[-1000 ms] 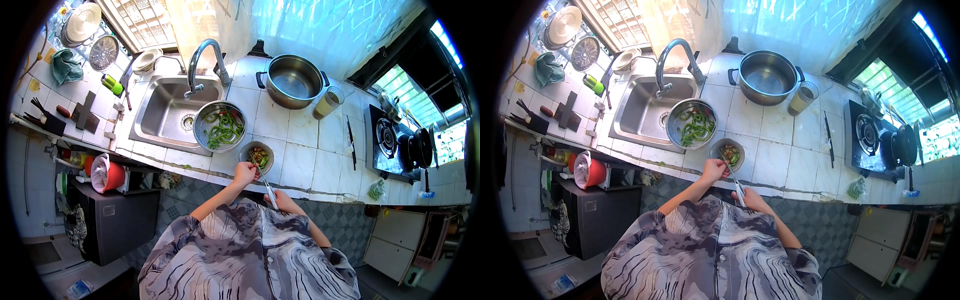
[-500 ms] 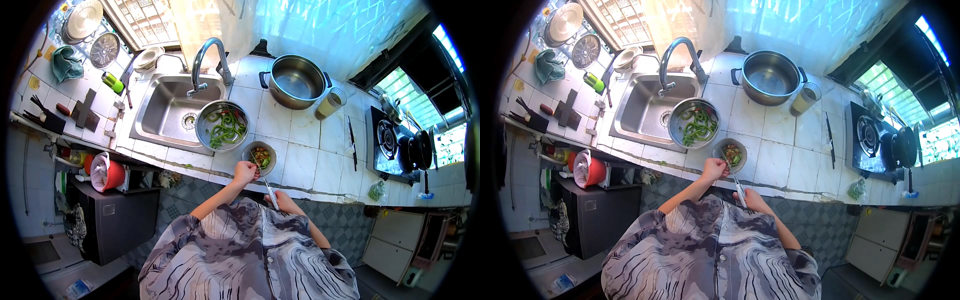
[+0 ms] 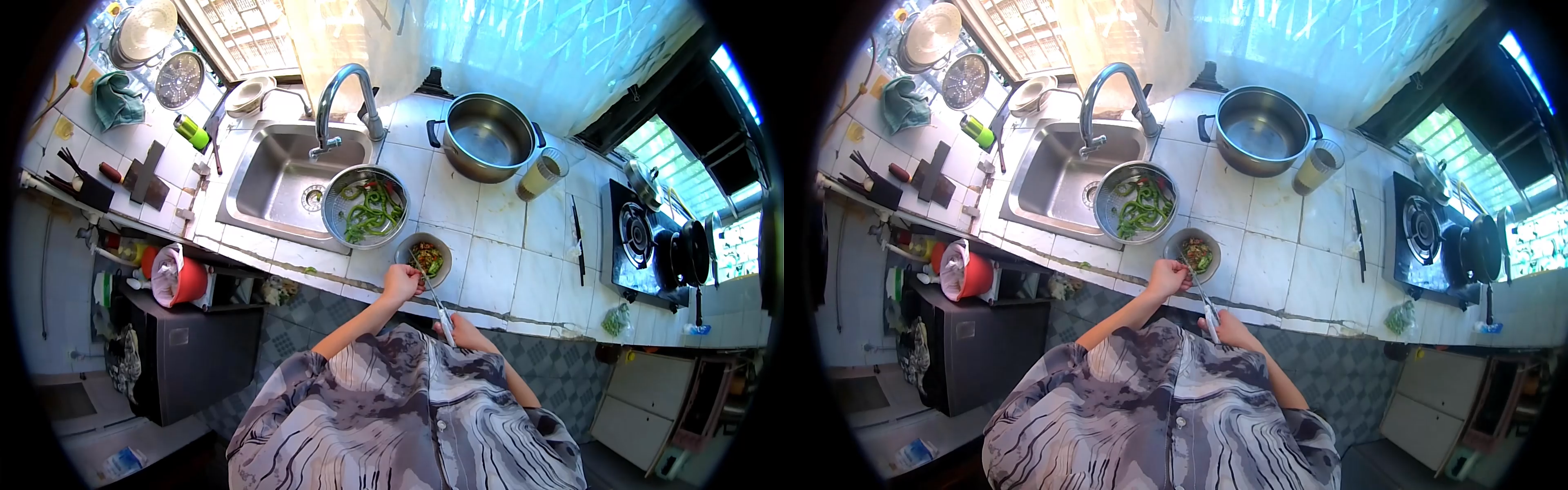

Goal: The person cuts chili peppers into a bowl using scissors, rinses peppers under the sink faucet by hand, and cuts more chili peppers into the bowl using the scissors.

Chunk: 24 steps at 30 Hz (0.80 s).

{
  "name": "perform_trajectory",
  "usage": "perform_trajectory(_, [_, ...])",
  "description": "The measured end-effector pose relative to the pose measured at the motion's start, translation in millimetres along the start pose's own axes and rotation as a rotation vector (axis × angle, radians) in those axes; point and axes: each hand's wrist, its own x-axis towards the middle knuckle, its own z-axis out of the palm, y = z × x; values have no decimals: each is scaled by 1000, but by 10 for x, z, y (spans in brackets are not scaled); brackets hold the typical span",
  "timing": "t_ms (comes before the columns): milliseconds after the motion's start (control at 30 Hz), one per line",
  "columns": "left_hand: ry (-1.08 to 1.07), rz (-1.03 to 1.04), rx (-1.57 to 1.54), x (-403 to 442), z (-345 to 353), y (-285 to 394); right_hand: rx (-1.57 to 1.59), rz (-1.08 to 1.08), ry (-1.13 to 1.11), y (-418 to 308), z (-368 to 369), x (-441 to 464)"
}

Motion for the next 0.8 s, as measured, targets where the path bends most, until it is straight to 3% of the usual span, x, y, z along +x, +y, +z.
perform_trajectory(133, [1,2,80,-29,46,-8,17,-30,125,23,9,-40])
perform_trajectory(333, [107,189,194,18,132,-194,-83,0,-3,-254,-299,-251])
perform_trajectory(433, [125,218,259,7,176,-224,-74,-38,75,-142,-270,-256])
perform_trajectory(667, [203,155,232,-114,223,-75,-126,24,-57,-89,-393,-263])
perform_trajectory(733, [226,208,695,-170,160,77,-162,19,145,-38,-310,-279])
perform_trajectory(767, [236,205,695,-170,142,84,-163,11,139,-26,-309,-271])
perform_trajectory(800, [308,366,722,-169,136,104,-157,28,158,-35,-340,-274])
